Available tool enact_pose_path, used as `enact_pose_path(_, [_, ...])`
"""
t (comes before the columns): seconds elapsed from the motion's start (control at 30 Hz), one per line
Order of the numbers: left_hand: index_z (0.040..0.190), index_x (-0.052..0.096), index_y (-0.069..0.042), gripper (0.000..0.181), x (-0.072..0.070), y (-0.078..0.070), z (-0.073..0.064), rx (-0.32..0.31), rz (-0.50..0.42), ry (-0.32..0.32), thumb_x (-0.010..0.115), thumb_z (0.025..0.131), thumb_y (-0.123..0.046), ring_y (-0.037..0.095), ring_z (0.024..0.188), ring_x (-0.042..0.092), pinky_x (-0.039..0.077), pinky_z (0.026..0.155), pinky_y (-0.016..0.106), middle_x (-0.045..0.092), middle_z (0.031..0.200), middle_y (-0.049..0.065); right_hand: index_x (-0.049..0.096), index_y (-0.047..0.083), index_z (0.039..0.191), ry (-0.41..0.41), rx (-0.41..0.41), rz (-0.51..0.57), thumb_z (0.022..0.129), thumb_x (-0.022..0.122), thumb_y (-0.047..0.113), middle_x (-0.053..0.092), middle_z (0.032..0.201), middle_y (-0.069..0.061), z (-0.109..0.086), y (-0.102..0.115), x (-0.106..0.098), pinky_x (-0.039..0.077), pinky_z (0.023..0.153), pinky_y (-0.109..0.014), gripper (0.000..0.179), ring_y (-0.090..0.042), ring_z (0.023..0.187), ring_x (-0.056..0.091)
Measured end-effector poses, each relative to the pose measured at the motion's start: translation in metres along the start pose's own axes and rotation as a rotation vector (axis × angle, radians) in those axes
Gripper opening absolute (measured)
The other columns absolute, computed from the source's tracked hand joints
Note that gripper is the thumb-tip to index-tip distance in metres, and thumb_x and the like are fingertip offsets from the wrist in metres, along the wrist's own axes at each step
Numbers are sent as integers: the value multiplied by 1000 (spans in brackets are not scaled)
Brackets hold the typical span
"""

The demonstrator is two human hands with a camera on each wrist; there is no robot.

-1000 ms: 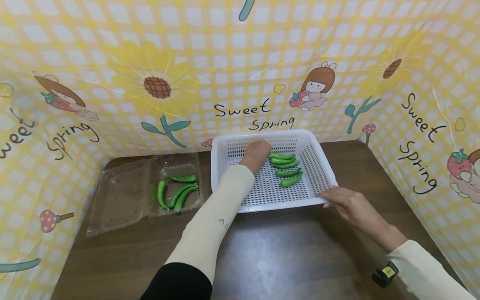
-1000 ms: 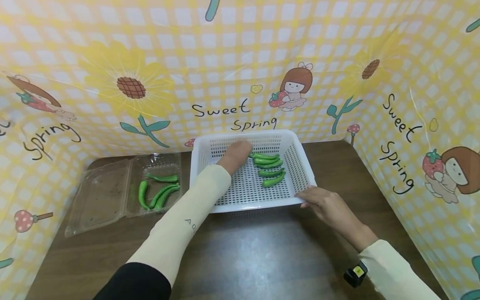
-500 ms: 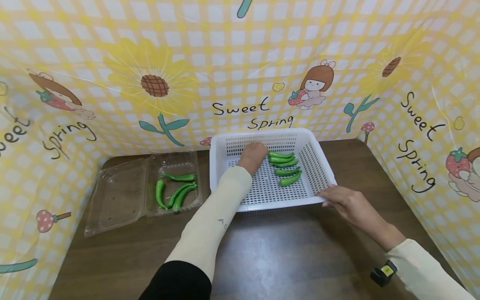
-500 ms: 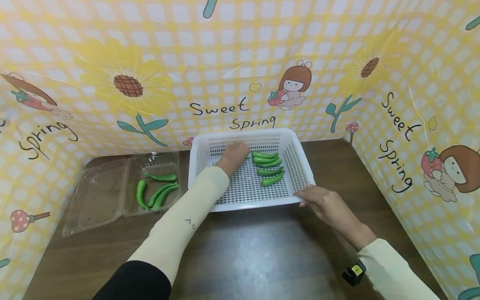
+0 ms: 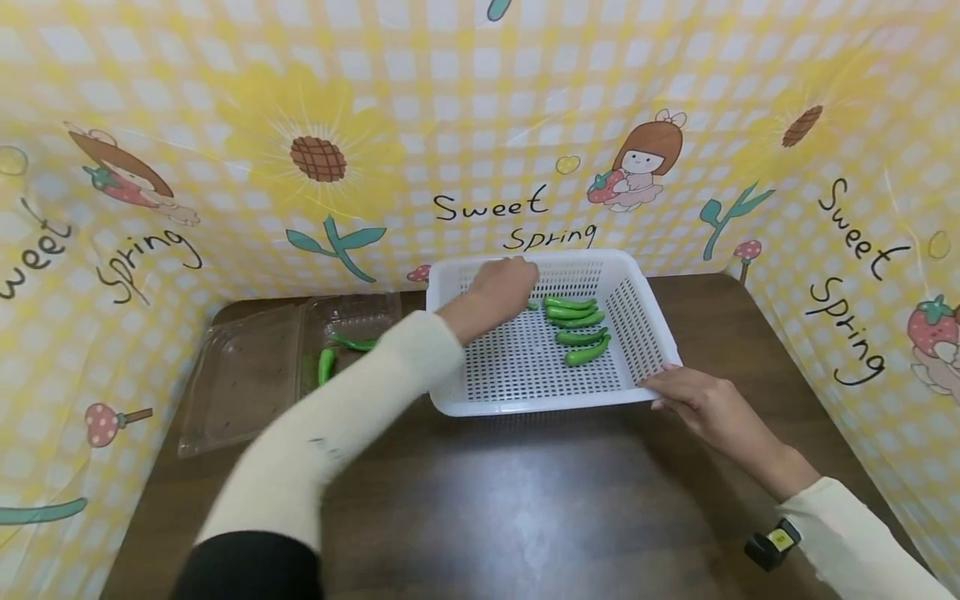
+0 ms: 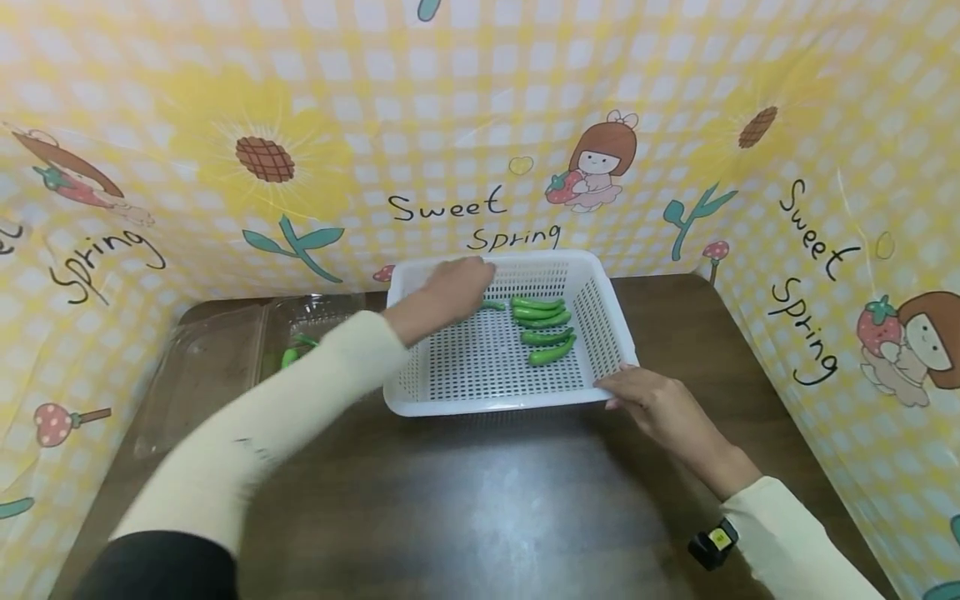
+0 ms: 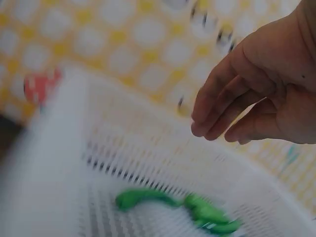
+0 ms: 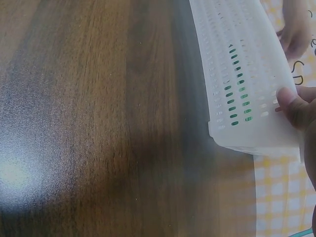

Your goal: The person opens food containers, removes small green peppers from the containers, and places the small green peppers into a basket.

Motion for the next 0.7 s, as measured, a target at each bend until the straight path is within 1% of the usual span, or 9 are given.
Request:
enact_pose_path(0.03, [116, 68, -6, 25, -13, 5, -12, 4, -26, -14, 56, 96, 3, 21, 87, 66, 59, 69, 30, 70, 102, 9, 79, 7, 109, -3, -1, -6, 69, 88, -2, 79, 109, -7, 1, 0, -2, 28, 111, -2, 42, -37, 106, 73])
enact_pose_path(0.1, [118, 67, -4, 29, -29, 24, -36, -10, -75, -49, 55, 93, 6, 23, 86, 64, 57, 66, 30, 69, 103, 11, 79, 6, 109, -6, -7, -12, 69, 88, -3, 79, 108, -8, 4, 0, -4, 28, 111, -2, 42, -37, 105, 73])
enact_pose_path(0.13, [119, 67, -3, 30, -33, 37, -47, -24, -97, -61, 55, 93, 7, 23, 86, 64, 57, 66, 30, 69, 104, 13, 79, 6, 109, -8, -9, -13, 69, 88, -2, 79, 108, -8, 5, 0, -5, 28, 111, -2, 42, -37, 105, 73])
enact_pose_path(0.2, [117, 69, -2, 29, -29, 69, -66, -47, -129, -77, 53, 94, 9, 25, 82, 64, 55, 63, 32, 70, 104, 15, 79, 5, 108, -11, -14, -19, 67, 88, -2, 79, 107, -9, 6, 0, -7, 28, 111, -2, 42, -38, 104, 73])
enact_pose_path(0.33, [120, 68, 5, 32, 5, 135, -99, -57, -204, -39, 47, 97, 10, 34, 100, 70, 60, 78, 41, 71, 118, 23, 79, 7, 108, -12, -7, -20, 67, 88, -2, 79, 107, -9, 4, 0, -7, 28, 110, -1, 43, -37, 103, 74])
enact_pose_path(0.43, [125, 65, 9, 32, 35, 171, -119, -61, -234, 3, 46, 99, 9, 40, 116, 66, 59, 92, 50, 68, 127, 26, 79, 9, 109, -12, 3, -15, 68, 88, -1, 79, 108, -8, 1, 0, -6, 29, 110, -1, 43, -36, 104, 74])
enact_pose_path(0.47, [127, 64, 9, 31, 43, 180, -123, -67, -238, 12, 48, 100, 8, 41, 116, 66, 58, 94, 51, 67, 127, 27, 80, 10, 109, -13, 5, -13, 68, 87, -2, 79, 108, -7, 0, 0, -6, 29, 110, -1, 43, -35, 104, 74])
enact_pose_path(0.57, [130, 63, 8, 30, 63, 197, -130, -72, -228, 31, 52, 102, 4, 41, 116, 64, 57, 94, 51, 65, 126, 27, 80, 10, 109, -21, 0, 1, 68, 87, -2, 79, 107, -6, 0, 1, -5, 31, 110, -3, 44, -34, 104, 74])
enact_pose_path(0.7, [131, 62, 8, 33, 77, 203, -131, -86, -210, 62, 59, 99, 4, 42, 118, 63, 57, 94, 51, 65, 125, 26, 79, 10, 110, -26, -20, 20, 68, 87, -4, 79, 107, -6, 2, 4, -2, 32, 110, -4, 44, -33, 104, 74])
Point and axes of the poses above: each hand's wrist, its own z-axis towards the middle knuckle, its own x-axis out of the palm, y = z × x, the point moved 9 cm from there along z, towards the middle knuckle
